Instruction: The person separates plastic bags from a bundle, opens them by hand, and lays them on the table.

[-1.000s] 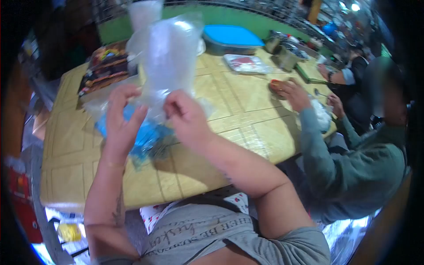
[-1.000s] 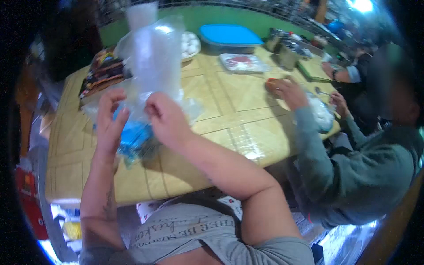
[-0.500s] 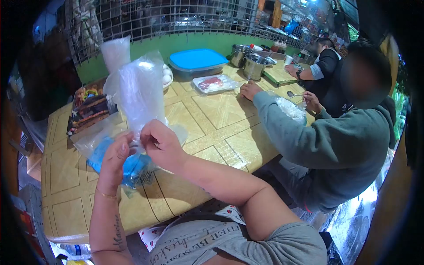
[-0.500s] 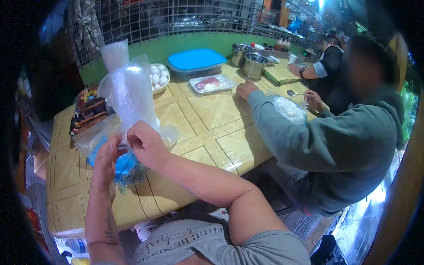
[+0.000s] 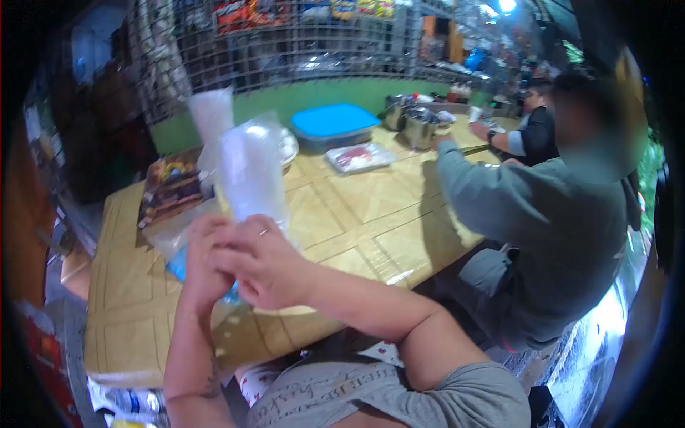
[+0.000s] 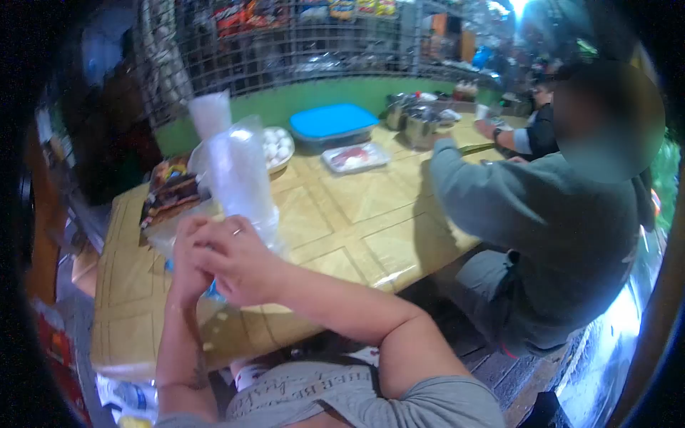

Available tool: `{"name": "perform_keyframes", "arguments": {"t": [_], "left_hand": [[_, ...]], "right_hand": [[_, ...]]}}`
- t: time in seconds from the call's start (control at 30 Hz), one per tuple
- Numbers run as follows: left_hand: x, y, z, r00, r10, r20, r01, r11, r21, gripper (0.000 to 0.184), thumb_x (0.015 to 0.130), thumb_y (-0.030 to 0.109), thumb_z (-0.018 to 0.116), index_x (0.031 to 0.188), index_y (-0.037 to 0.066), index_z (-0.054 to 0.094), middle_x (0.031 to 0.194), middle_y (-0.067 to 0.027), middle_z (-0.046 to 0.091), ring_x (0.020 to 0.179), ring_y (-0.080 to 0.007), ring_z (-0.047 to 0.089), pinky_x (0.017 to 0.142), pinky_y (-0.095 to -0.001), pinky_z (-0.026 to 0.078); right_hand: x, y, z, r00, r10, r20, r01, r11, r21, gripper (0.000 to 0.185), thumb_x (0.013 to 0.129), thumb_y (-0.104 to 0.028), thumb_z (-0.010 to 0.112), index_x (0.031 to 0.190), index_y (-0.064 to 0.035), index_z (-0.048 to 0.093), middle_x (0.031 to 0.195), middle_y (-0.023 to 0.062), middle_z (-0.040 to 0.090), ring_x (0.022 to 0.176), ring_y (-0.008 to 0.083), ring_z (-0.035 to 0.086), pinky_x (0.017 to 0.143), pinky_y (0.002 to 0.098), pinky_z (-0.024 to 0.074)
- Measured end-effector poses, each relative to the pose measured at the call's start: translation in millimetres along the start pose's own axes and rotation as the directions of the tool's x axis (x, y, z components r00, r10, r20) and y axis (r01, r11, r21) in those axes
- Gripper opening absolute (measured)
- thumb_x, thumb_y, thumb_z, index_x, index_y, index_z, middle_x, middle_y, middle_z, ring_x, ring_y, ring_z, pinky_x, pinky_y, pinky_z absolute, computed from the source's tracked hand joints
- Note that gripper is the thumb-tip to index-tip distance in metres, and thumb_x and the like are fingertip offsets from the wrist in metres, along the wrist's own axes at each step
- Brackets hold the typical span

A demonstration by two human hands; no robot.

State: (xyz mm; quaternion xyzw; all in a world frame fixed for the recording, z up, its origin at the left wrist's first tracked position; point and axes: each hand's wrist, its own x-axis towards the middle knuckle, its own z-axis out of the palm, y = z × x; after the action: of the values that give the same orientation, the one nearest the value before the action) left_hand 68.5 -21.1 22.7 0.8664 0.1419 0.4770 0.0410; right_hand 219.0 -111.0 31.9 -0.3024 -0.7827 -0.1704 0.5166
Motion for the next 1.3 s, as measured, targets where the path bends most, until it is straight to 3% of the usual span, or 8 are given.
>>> {"name": "perform_keyframes", "arguments": {"t": [0.17,0.37,0.57,0.67,0.77,0.87,1.03,1.3], "left_hand": [[-14,-22,-18,0.892,-0.390,0.227,0.435,0.608,-0.664,0.014,0.077,0.012,0.074,0.085,0.002,0.068,0.094,-0.0085,0.059,0.089,-0.0199,0.054,0.080,-0.0329,0.043],[-16,-20,-13,0.947,-0.215,0.237,0.318,0.722,-0.615,0.028,0.083,0.029,0.076,0.088,0.003,0.069,0.086,-0.0002,0.058,0.085,-0.0104,0.051,0.070,-0.0266,0.041],[-17,-18,-20,0.746,-0.413,0.522,0.663,0.391,-0.638,0.032,0.078,0.022,0.081,0.099,0.002,0.067,0.079,0.0044,0.060,0.067,-0.0054,0.048,0.062,-0.0238,0.043],[-25,-31,-19,0.772,-0.278,0.571,0.616,0.546,-0.567,0.030,0.075,0.018,0.083,0.095,0.002,0.068,0.076,0.0032,0.063,0.065,-0.0063,0.052,0.062,-0.0232,0.044],[-16,-31,-43,0.482,-0.110,0.869,0.798,0.465,-0.383,0.027,0.072,0.015,0.084,0.090,0.000,0.069,0.076,0.0004,0.066,0.070,-0.0094,0.059,0.068,-0.0247,0.046],[-24,-42,-46,0.718,0.108,0.687,0.629,0.321,-0.708,0.021,0.072,0.013,0.083,0.083,0.000,0.070,0.076,-0.0019,0.068,0.073,-0.0121,0.063,0.069,-0.0249,0.046],[-1,-44,-25,0.873,-0.276,0.402,0.442,0.099,-0.892,0.033,0.080,0.014,0.075,0.108,0.003,0.063,0.083,-0.0009,0.067,0.073,-0.0127,0.063,0.071,-0.0271,0.049],[123,-96,-11,0.726,-0.624,0.289,0.334,-0.048,-0.941,0.031,0.091,0.008,0.059,0.120,0.005,0.053,0.089,-0.0063,0.065,0.068,-0.0097,0.061,0.065,-0.0301,0.055]], "right_hand": [[4,-6,-2,0.930,0.268,0.250,-0.278,0.961,0.003,0.059,0.067,-0.007,0.077,0.121,-0.0112,0.053,0.110,0.0113,0.056,0.103,0.0335,0.055,0.087,0.0444,0.0436],[9,13,7,0.993,0.091,0.080,-0.087,0.995,-0.054,0.044,0.070,-0.008,0.078,0.108,-0.0104,0.056,0.106,0.0132,0.056,0.095,0.0348,0.058,0.083,0.0416,0.0478],[12,39,15,0.873,0.315,0.373,-0.452,0.810,0.373,0.025,0.080,0.005,0.067,0.100,-0.0055,0.056,0.085,0.0073,0.059,0.076,0.0165,0.061,0.066,0.0283,0.0493],[21,60,-5,0.624,0.373,0.687,-0.698,0.661,0.275,0.026,0.077,0.005,0.069,0.097,-0.0044,0.057,0.080,0.0041,0.059,0.077,0.0125,0.060,0.067,0.0262,0.0481],[9,88,-24,0.578,0.167,0.799,-0.813,0.198,0.547,0.024,0.076,0.001,0.072,0.093,-0.0047,0.057,0.083,0.0070,0.063,0.075,0.0135,0.062,0.066,0.0245,0.0483],[0,90,-10,0.841,0.265,0.471,-0.431,-0.196,0.881,0.029,0.082,-0.013,0.074,0.102,-0.0071,0.054,0.079,0.0035,0.063,0.068,0.0128,0.060,0.066,0.0312,0.0522],[24,116,-27,0.900,0.208,0.383,-0.238,-0.502,0.832,0.038,0.087,-0.022,0.071,0.119,-0.0127,0.053,0.084,0.0026,0.065,0.075,0.0152,0.064,0.079,0.0410,0.0550],[71,199,-39,0.546,0.805,0.233,-0.155,-0.177,0.972,0.014,0.097,-0.010,0.054,0.111,-0.0093,0.056,0.086,0.0038,0.062,0.070,0.0133,0.061,0.057,0.0273,0.0501]]}}
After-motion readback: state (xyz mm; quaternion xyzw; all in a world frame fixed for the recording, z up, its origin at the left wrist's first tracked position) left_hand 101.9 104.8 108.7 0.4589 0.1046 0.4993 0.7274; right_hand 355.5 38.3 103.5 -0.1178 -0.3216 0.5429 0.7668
